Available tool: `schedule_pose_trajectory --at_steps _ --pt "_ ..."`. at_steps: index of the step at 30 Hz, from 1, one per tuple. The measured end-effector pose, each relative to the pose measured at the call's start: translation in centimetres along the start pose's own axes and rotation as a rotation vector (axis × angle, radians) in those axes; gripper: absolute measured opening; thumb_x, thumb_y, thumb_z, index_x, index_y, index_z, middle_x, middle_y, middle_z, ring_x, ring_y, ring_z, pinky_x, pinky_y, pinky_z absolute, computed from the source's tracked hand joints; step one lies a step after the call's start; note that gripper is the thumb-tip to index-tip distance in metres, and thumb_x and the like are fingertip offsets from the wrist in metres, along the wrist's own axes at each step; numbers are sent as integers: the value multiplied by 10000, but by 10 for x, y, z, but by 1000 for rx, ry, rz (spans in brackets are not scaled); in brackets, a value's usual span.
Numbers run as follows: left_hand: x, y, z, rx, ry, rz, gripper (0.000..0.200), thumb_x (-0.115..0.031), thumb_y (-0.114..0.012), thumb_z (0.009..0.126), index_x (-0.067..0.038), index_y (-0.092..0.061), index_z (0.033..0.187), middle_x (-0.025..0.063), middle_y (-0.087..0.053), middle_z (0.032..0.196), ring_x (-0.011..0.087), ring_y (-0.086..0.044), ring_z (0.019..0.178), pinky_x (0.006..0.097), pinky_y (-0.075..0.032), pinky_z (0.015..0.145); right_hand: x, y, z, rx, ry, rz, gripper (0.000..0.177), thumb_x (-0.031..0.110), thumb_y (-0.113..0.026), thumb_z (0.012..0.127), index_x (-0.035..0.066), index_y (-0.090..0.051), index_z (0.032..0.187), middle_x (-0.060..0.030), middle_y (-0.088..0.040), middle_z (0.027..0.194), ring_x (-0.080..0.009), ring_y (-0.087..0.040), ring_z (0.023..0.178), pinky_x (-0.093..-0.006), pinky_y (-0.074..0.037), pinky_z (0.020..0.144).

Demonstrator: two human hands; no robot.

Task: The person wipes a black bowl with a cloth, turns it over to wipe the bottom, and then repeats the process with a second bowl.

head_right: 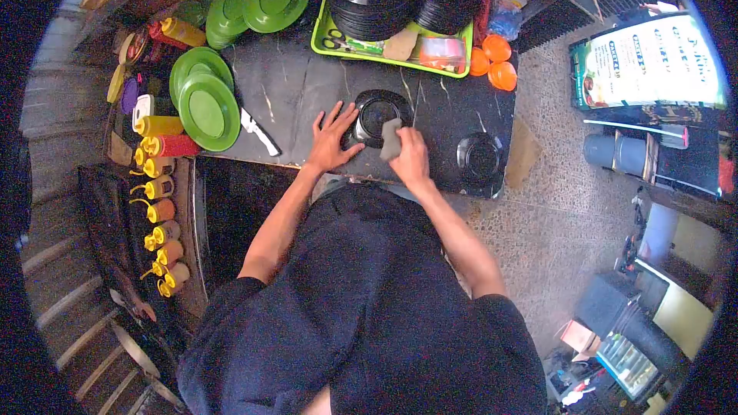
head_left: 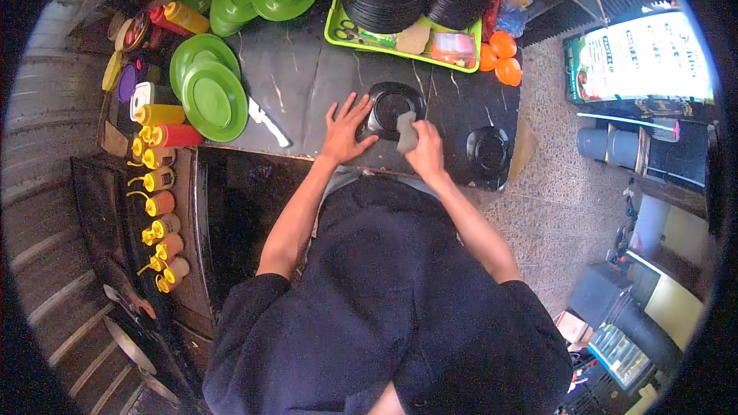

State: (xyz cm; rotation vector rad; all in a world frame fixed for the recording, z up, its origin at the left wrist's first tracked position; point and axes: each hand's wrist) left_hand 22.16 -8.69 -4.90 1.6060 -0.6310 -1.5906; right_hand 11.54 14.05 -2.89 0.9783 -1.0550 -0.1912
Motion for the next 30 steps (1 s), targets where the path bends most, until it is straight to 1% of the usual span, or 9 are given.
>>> schedule_pose_trajectory --at_steps 6,11,13,15,17,21,25,27,30 --pt "2 -2 -1 -5 -19 19 934 -416 -847 804 -163 -455 1614 37 -401 1705 284 -259 1619 602 -113 1272 13 -15 -3 116 247 94 455 -45 -731 694 -34 -650 1141 -209 -643 1053 -437 -618 1039 -501 -523 905" --pt "7 -3 -2 34 -38 48 939 -392 -828 788 -160 -453 1617 32 -373 1724 291 -248 1625 600 -102 1273 22 -32 14 140 323 99 482 -25 -740 663 -33 -678 1142 -198 -649 1049 -417 -620 1051 -472 -531 919" --pt "10 -4 0 46 -26 44 936 -426 -836 794 -176 -458 1613 29 -373 1724 289 -240 1628 598 -102 1273 27 -27 32 268 293 208 462 -6 -740 651 -27 -715 1112 -193 -668 1002 -413 -654 1005 -462 -545 886" --pt "9 -5 0 27 -26 28 931 -450 -839 798 -180 -466 1607 27 -381 1720 287 -242 1628 596 -104 1273 34 -8 54 254 79 351 419 45 -791 699 11 -748 1115 -184 -707 965 -399 -720 946 -440 -575 849" --pt "6 -6 1 3 -13 8 926 -473 -843 802 -184 -475 1601 25 -388 1716 286 -244 1628 594 -105 1273 31 11 74 48 53 272 405 56 -813 717 17 -752 1115 -180 -718 1006 -385 -723 989 -429 -577 880" --pt "3 -4 0 -41 -15 -21 897 -498 -844 801 -153 -524 1564 41 -433 1688 278 -276 1615 595 -120 1271 -18 30 102 23 42 61 485 10 -793 728 66 -763 1209 -161 -716 1120 -391 -660 1108 -454 -528 1004" --pt "-1 -6 3 -56 17 -4 879 -532 -833 812 -151 -546 1551 34 -452 1675 267 -297 1605 584 -129 1274 -29 22 80 32 -50 34 519 -11 -764 741 78 -759 1252 -147 -700 1106 -393 -635 1100 -433 -520 1003" --pt "-2 -6 2 -52 31 9 876 -543 -828 816 -151 -550 1549 32 -455 1673 265 -303 1602 581 -132 1274 -22 22 64 65 -63 15 520 -30 -753 727 50 -748 1241 -159 -692 1099 -389 -630 1094 -442 -518 1009" --pt "-2 -5 3 -65 11 21 872 -540 -826 821 -154 -549 1552 29 -456 1671 262 -307 1600 578 -139 1275 -9 19 32 -4 -97 -20 452 -1 -768 727 23 -739 1178 -192 -699 1094 -427 -659 1100 -491 -530 973"
Point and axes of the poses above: each hand's wrist, its own z-axis towards the middle knuckle, its own y-axis out of the back of the hand, x = y × z
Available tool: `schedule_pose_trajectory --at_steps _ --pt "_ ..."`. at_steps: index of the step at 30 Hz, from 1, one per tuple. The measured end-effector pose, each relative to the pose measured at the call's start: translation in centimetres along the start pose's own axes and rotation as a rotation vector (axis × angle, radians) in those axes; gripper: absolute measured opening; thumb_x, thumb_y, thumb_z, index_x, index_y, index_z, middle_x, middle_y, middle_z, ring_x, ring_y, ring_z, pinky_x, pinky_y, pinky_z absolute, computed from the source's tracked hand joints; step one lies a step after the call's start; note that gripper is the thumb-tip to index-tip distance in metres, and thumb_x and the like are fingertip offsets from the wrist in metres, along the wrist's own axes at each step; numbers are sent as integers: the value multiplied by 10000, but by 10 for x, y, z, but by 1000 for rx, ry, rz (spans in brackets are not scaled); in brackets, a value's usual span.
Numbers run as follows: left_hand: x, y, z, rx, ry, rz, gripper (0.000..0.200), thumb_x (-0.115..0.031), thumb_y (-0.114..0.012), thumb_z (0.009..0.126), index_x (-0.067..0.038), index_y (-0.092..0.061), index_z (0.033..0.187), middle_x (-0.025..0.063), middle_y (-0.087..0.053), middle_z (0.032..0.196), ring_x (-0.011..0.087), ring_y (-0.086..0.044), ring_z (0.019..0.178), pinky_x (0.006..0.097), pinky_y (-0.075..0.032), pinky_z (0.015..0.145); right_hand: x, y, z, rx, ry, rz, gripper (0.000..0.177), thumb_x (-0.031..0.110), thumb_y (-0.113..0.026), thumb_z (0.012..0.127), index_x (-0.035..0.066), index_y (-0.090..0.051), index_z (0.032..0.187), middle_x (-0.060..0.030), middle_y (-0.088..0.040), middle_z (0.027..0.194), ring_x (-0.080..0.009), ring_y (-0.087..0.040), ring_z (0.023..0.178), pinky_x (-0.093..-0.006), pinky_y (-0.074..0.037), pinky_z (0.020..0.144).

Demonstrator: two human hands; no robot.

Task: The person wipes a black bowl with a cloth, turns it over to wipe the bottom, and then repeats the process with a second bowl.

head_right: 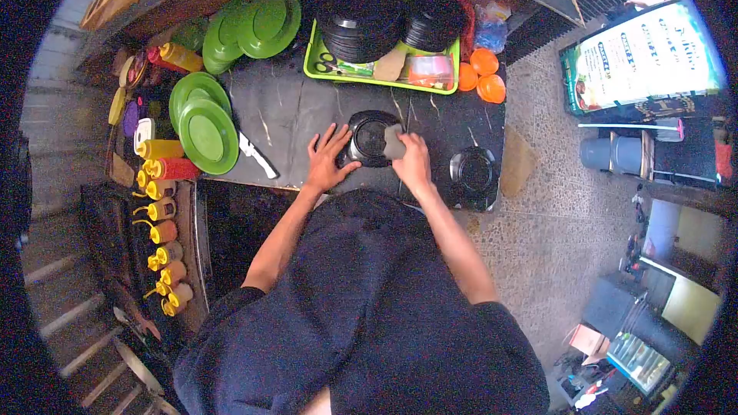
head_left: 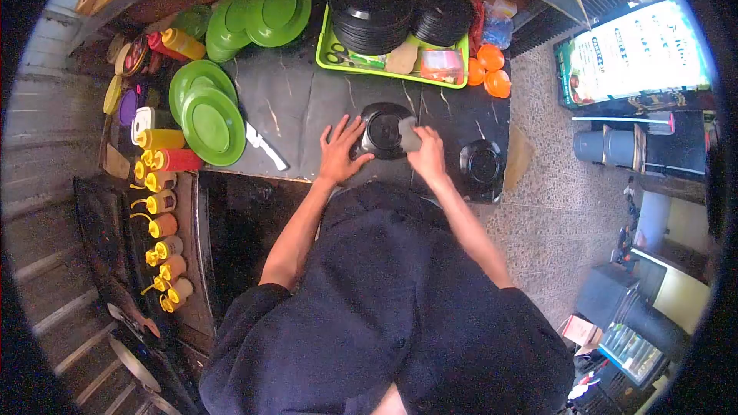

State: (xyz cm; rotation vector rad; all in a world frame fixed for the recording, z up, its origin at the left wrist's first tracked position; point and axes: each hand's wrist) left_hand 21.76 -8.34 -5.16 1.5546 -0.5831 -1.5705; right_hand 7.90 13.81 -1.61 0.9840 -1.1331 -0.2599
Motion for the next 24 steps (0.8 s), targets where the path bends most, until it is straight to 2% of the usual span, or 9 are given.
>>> schedule_pose_trajectory --at_steps 5,7,9,11,12,13,15,20,24 --pt "-3 1 0 10 11 22 904 -513 -862 801 -146 -535 1560 17 -445 1683 260 -293 1609 562 -130 1272 -8 11 -22 77 -57 135 314 94 -791 771 -10 -731 1061 -233 -727 1037 -458 -712 988 -472 -569 853" --pt "-7 4 1 20 11 12 886 -485 -867 807 -139 -538 1553 44 -470 1659 273 -316 1595 556 -159 1268 -15 15 -21 87 -88 125 269 148 -754 836 -18 -738 1047 -205 -752 1007 -396 -743 910 -444 -571 836" --pt "-12 10 9 20 5 9 868 -457 -872 814 -131 -540 1546 71 -495 1636 286 -338 1580 549 -188 1263 -29 17 -13 155 -403 447 281 203 -745 877 16 -757 1086 -127 -770 1033 -296 -746 916 -432 -568 851" --pt "-24 14 15 10 330 -172 826 -396 -864 830 -90 -542 1527 161 -546 1553 333 -431 1498 499 -311 1224 -37 11 -16 121 -521 691 300 238 -673 947 23 -751 1141 -59 -759 1079 -188 -711 963 -378 -554 880" --pt "-11 -2 16 -120 297 -225 793 -393 -822 875 4 -535 1499 229 -627 1372 366 -579 1307 487 -452 1108 -33 10 -16 35 -567 776 300 230 -649 963 18 -742 1154 -44 -748 1084 -170 -695 990 -364 -545 903" --pt "-8 -7 20 -123 296 -220 793 -393 -822 875 4 -535 1499 229 -627 1372 366 -579 1307 487 -452 1108 -31 8 -16 -49 -613 861 300 223 -626 980 13 -732 1167 -29 -737 1088 -153 -678 1017 -350 -536 925" --pt "-3 -15 26 -96 630 -478 765 -407 -789 918 51 -543 1479 232 -671 1298 350 -651 1204 434 -517 1027 -31 3 -17 -15 -595 858 300 217 -619 984 13 -729 1175 -31 -739 1096 -150 -675 1032 -345 -530 936" --pt "4 -16 35 155 631 -686 607 -427 -637 1053 96 -640 1359 177 -754 1138 222 -734 963 360 -566 882 -18 3 -12 88 -545 771 296 198 -605 991 15 -721 1193 -36 -746 1115 -145 -667 1062 -335 -519 956" --pt "-6 -6 38 191 721 -782 622 -465 -622 1058 79 -645 1360 169 -749 1161 222 -733 978 357 -561 876 -15 4 -9 78 -509 752 293 189 -610 986 23 -724 1199 -37 -750 1106 -148 -672 1054 -333 -520 951"
Point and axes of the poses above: each hand's wrist, its own z-axis towards the middle knuckle, its own y-axis out of the back of the hand, x = y × z
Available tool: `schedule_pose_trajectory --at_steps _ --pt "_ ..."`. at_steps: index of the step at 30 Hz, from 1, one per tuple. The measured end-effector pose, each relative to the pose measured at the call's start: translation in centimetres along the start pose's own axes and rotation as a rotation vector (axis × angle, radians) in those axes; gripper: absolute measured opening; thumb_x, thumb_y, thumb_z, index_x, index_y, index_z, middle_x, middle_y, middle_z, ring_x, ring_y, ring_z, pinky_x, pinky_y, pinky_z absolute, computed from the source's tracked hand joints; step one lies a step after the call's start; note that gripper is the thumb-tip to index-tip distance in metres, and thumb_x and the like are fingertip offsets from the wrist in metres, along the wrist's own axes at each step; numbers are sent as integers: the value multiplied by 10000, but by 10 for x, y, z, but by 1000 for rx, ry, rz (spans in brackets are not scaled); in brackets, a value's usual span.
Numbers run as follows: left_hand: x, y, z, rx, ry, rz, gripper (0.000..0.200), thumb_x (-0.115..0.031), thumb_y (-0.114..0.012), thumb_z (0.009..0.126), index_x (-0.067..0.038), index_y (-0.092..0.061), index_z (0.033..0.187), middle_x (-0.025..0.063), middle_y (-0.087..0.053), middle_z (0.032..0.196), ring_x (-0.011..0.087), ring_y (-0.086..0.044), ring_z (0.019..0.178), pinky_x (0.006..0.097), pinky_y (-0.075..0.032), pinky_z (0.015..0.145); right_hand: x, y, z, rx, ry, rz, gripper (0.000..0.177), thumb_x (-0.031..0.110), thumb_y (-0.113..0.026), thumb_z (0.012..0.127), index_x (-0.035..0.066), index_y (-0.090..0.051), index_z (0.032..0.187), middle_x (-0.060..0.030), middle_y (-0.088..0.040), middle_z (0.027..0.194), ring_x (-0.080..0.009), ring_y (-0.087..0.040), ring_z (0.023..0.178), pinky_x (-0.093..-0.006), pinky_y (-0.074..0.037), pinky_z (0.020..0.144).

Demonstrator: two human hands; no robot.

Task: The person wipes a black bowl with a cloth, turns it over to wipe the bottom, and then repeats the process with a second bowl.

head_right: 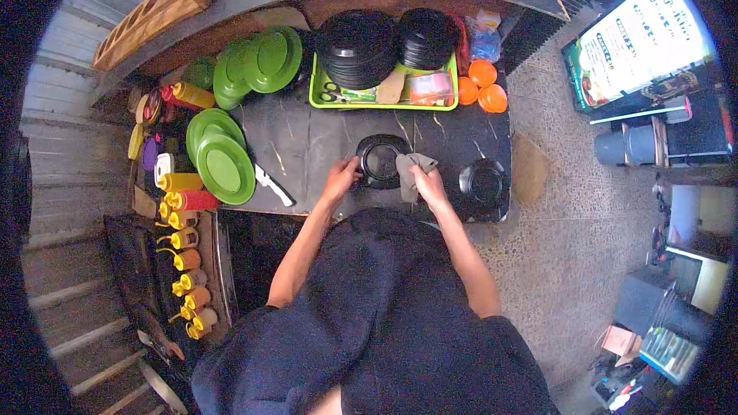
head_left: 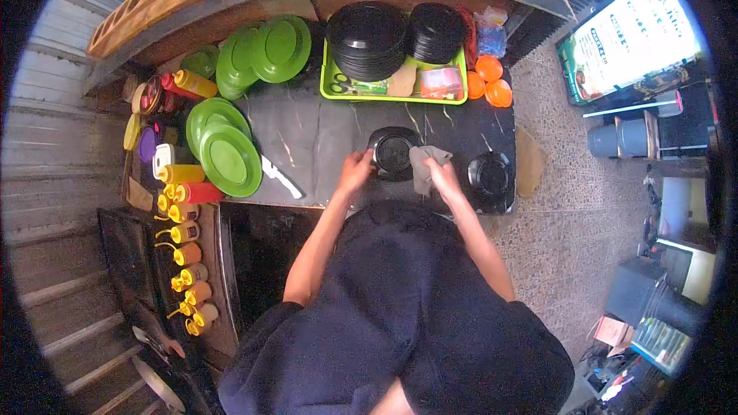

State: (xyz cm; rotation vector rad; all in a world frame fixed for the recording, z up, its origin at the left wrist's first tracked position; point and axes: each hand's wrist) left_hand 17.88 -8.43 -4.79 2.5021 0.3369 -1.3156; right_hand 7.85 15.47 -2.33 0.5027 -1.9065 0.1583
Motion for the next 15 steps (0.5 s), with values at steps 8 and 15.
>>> schedule_pose_trajectory --at_steps 8,15 --pt "-32 -8 -18 -159 -87 -348 473 -391 -565 1112 40 -670 1276 127 -749 1092 194 -720 947 319 -556 848 13 22 7 -152 -155 421 293 216 -680 924 30 -710 1149 -42 -711 1146 -164 -648 1087 -344 -498 968" --pt "-26 -8 -14 -142 -145 -531 468 -387 -561 1122 46 -654 1276 134 -723 1152 178 -710 992 319 -570 920 33 28 -4 -68 -198 824 170 157 -644 868 66 -704 998 -19 -706 1035 -170 -661 1025 -338 -503 969"
Point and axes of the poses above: each hand's wrist, its own z-axis towards the middle knuckle, its own y-axis out of the back of the hand, x = y × z
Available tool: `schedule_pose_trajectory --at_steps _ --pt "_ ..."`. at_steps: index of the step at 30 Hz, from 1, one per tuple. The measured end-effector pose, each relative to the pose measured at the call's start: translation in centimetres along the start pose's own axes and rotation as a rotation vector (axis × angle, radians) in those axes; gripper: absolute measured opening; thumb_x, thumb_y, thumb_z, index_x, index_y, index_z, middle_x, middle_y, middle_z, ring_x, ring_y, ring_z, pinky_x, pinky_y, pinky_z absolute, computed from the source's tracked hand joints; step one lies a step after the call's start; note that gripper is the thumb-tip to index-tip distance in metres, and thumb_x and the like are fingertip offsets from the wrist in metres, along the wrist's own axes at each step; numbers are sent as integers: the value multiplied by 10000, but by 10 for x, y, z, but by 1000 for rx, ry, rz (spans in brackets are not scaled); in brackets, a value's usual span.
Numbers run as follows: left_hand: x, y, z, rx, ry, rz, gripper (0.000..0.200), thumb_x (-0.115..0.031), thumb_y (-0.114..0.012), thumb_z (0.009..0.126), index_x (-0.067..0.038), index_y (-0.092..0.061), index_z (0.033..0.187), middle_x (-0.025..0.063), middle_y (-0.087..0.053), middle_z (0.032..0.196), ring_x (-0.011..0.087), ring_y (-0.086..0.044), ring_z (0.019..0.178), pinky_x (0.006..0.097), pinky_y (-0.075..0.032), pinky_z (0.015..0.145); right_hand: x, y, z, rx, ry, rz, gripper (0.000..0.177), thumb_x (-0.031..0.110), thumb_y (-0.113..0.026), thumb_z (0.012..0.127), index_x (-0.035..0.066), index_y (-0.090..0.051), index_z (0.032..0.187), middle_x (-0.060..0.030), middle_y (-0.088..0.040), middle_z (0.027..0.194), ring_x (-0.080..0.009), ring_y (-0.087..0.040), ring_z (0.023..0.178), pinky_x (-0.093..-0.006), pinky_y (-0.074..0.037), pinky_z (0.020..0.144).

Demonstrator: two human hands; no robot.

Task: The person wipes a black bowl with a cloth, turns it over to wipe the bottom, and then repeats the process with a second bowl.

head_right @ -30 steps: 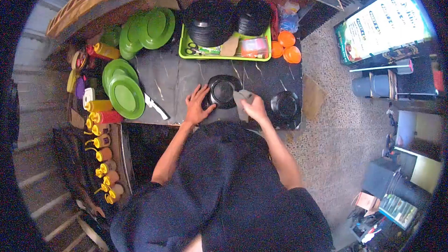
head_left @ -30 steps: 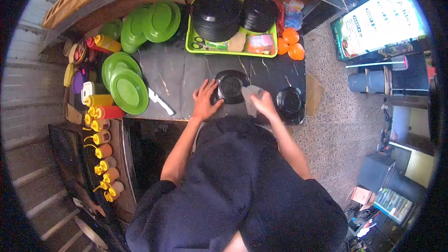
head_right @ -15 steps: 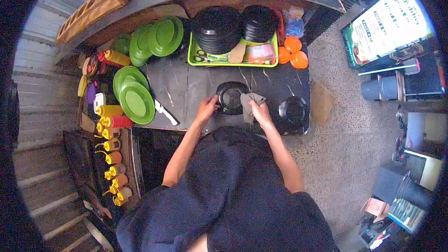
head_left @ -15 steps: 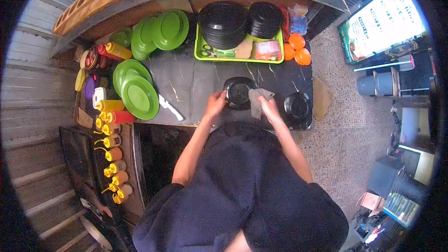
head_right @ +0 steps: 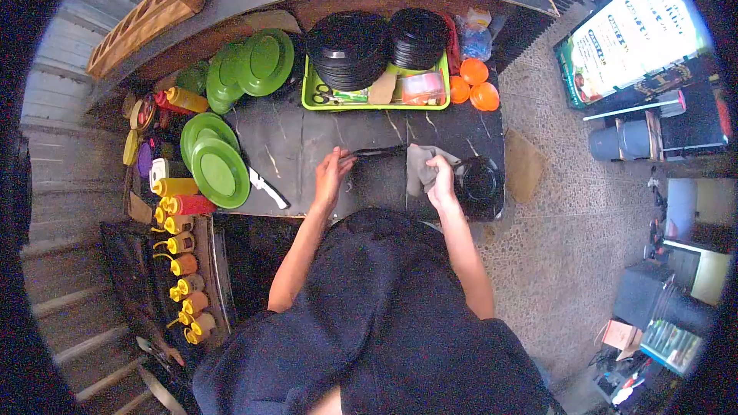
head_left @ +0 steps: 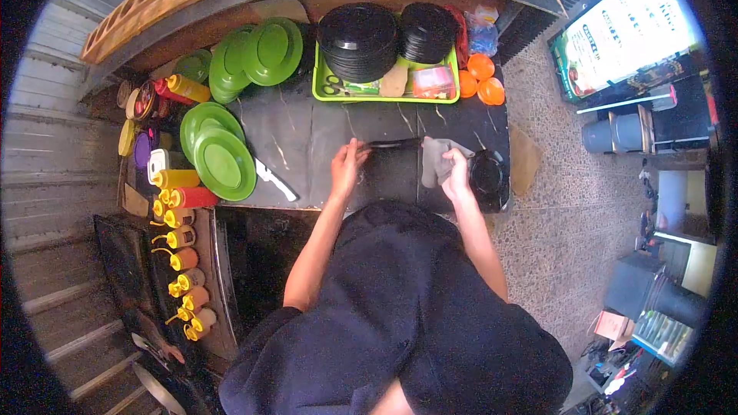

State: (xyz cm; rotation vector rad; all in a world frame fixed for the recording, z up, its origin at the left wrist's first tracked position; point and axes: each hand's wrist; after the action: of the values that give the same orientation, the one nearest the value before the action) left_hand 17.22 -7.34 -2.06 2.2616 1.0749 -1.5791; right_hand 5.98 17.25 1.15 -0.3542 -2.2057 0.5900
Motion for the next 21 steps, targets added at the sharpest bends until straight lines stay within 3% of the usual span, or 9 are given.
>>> schedule_pose_trajectory --at_steps 3,5,8,13,15,17,18,20,21 --pt "10 6 -2 -30 17 48 464 -370 -577 1116 49 -644 1305 140 -720 1203 198 -713 1080 331 -568 954 -18 30 15 59 -21 -28 162 142 -632 851 71 -704 978 -17 -707 1022 -166 -670 998 -332 -514 947" --pt "0 3 -11 5 121 104 548 -420 -554 1113 38 -578 1413 166 -631 1426 284 -621 1329 422 -474 1136 -24 37 10 -40 -12 -145 215 133 -634 825 53 -718 1006 -25 -709 1017 -171 -675 971 -317 -515 926" --pt "15 8 -11 60 146 9 578 -422 -559 1108 19 -536 1482 199 -562 1526 307 -549 1417 436 -430 1186 -24 28 0 -73 4 -264 234 141 -652 814 46 -723 1015 -26 -705 1020 -171 -666 983 -320 -512 924" --pt "22 13 -10 104 164 71 597 -408 -577 1103 12 -503 1520 217 -507 1581 312 -533 1430 435 -424 1196 -38 46 12 -117 33 -327 237 161 -674 826 31 -732 1015 -31 -711 1073 -182 -658 1012 -342 -501 941" --pt "27 14 -7 116 161 93 591 -398 -587 1100 16 -507 1514 217 -512 1575 308 -535 1428 435 -428 1192 -39 46 12 -139 102 -500 231 203 -703 846 18 -731 982 -29 -719 1060 -194 -656 1009 -334 -490 959" --pt "36 17 -2 156 -62 352 678 -398 -727 1002 11 -528 1504 197 -598 1480 341 -552 1400 440 -448 1157 -32 41 12 -105 144 -586 232 218 -708 861 14 -728 970 -37 -733 1054 -199 -668 1011 -341 -500 956" --pt "28 16 -5 154 -64 351 678 -398 -727 1002 11 -528 1504 197 -598 1480 341 -552 1400 440 -448 1157 -28 36 12 -70 184 -671 238 234 -713 876 10 -725 957 -46 -747 1048 -204 -679 1013 -349 -509 953" --pt "5 16 -18 189 -545 1066 855 -483 -827 876 -18 -515 1521 217 -517 1568 402 -428 1499 515 -340 1223 -23 25 21 -55 283 -755 220 204 -711 883 9 -714 984 -69 -758 1042 -209 -696 1013 -360 -523 941" --pt "14 22 -13 242 -617 1103 1045 -569 -880 753 -50 -470 1562 206 -405 1659 418 -257 1588 580 -201 1269 -19 19 26 -43 384 -838 207 174 -709 890 7 -702 1011 -91 -769 1037 -214 -712 1013 -372 -536 930"
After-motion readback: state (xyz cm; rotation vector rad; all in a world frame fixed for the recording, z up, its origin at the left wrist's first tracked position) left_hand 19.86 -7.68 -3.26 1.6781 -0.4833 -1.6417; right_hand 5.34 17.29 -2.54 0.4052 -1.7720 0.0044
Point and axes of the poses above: each hand's wrist, its own z-axis towards the middle knuckle, its own y-axis out of the back of the hand, x = y × z
